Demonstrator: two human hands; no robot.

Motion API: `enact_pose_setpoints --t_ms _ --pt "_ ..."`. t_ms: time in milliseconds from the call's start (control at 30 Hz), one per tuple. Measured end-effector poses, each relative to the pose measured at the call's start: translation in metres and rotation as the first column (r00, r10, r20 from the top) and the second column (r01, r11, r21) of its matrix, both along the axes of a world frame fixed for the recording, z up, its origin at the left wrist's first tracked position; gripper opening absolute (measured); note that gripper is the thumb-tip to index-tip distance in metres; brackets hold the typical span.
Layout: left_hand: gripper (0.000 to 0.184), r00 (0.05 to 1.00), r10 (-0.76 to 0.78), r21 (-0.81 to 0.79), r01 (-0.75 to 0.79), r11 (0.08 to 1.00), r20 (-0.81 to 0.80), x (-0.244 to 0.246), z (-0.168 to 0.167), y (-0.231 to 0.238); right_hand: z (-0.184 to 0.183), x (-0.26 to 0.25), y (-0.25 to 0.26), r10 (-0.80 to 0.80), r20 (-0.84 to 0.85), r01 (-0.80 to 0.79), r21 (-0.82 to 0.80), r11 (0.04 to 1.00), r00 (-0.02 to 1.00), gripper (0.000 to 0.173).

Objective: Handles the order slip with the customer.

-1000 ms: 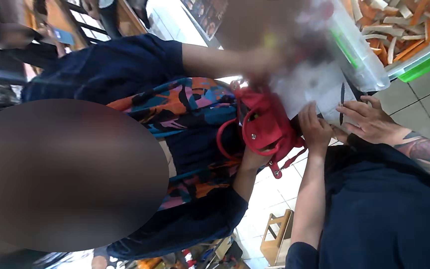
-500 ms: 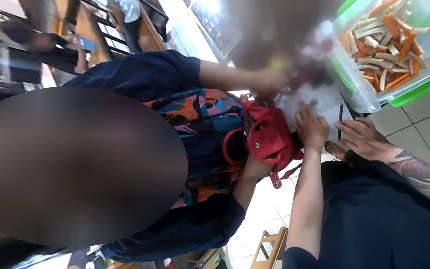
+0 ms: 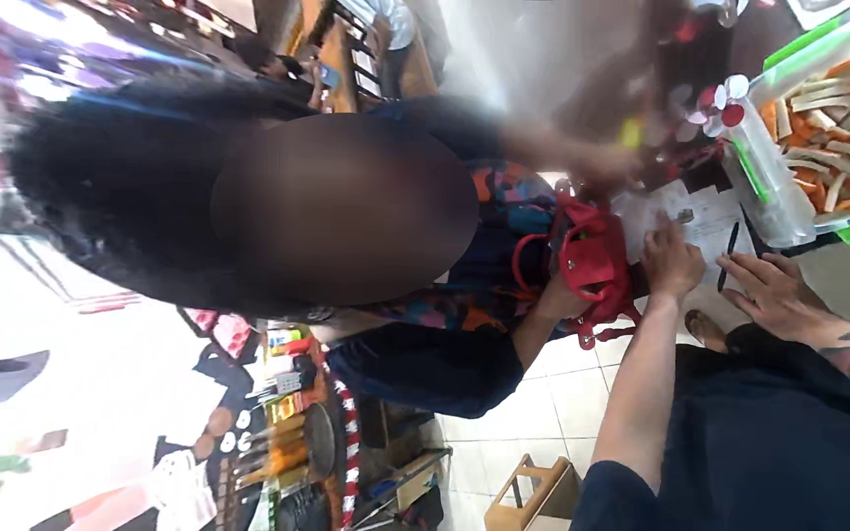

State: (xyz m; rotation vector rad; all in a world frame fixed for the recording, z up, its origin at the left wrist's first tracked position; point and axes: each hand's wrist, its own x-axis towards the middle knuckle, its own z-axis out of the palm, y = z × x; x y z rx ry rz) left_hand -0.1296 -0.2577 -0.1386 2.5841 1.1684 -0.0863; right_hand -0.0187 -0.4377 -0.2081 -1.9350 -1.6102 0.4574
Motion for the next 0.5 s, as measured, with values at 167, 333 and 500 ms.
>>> enact_pose_setpoints --t_ms 167,333,500 --pt "0.063 0.989 0.128 -0.124 -0.119 0.985 0.070 0.008 -0.007 -0.002 0.063 0.008 0.022 0.062 -0.065 -0.086 -0.496 0.864 0.996 0.066" --pt "0.070 0.983 0.145 -0.099 -0.134 0.986 0.114 0.004 -0.011 -0.015 0.049 0.001 0.011 -0.007 -0.120 -0.013 -0.171 0.985 0.993 0.061" --pt "0.052 0.954 0.033 0.084 -0.061 0.995 0.298 -0.035 -0.031 -0.059 0.024 0.007 0.020 -0.020 -0.116 0.028 0.060 0.998 0.993 0.059"
